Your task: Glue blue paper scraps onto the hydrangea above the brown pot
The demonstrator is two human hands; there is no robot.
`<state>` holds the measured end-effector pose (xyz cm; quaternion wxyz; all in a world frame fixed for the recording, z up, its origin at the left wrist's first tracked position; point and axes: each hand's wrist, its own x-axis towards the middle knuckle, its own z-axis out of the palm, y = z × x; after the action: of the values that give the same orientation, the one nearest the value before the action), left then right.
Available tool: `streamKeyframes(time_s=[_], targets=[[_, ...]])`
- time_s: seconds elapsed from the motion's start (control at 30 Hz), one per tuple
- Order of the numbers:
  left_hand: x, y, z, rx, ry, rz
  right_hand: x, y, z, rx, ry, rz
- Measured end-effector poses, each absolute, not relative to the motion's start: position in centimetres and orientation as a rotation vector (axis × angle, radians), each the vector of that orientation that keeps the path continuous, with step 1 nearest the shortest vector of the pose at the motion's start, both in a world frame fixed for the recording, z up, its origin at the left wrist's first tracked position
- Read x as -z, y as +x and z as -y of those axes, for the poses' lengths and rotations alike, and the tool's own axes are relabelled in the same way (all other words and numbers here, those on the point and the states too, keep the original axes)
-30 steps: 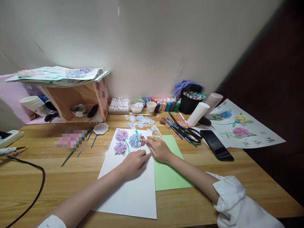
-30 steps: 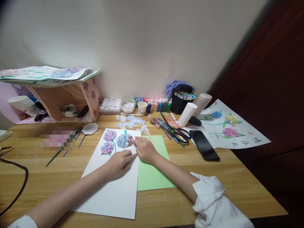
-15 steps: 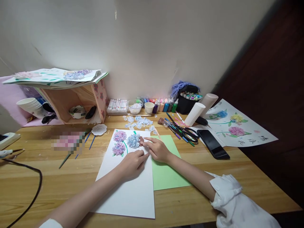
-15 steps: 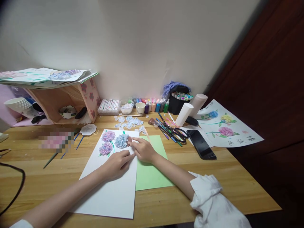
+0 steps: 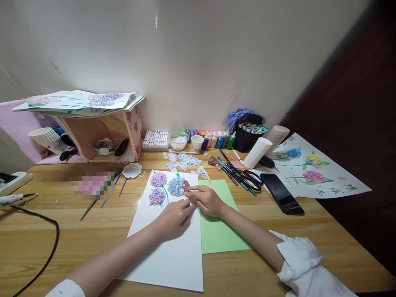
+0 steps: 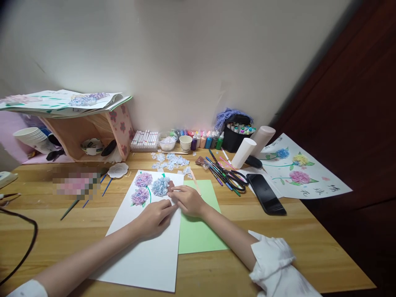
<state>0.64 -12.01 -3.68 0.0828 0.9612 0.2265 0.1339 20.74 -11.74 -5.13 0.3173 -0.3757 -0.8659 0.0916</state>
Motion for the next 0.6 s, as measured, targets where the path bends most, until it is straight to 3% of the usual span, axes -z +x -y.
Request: streamKeyframes(time_s=[0.13, 0.3, 0.6], targets=[[2.6, -1.4, 12.8, -0.493, 2.785, -0.877, 5.1, 21.4, 11.4, -0.388, -1.185, 1.88], [1.5, -8.9, 13.7, -0.641, 2.258, -1.689, 5.0, 21.4, 10.6, -0.557, -1.502, 1.704], [3.5, -12.3, 14.4, -0.454, 1.68, -1.621, 5.1, 21.0, 10.8, -0.489, -1.557, 1.717]])
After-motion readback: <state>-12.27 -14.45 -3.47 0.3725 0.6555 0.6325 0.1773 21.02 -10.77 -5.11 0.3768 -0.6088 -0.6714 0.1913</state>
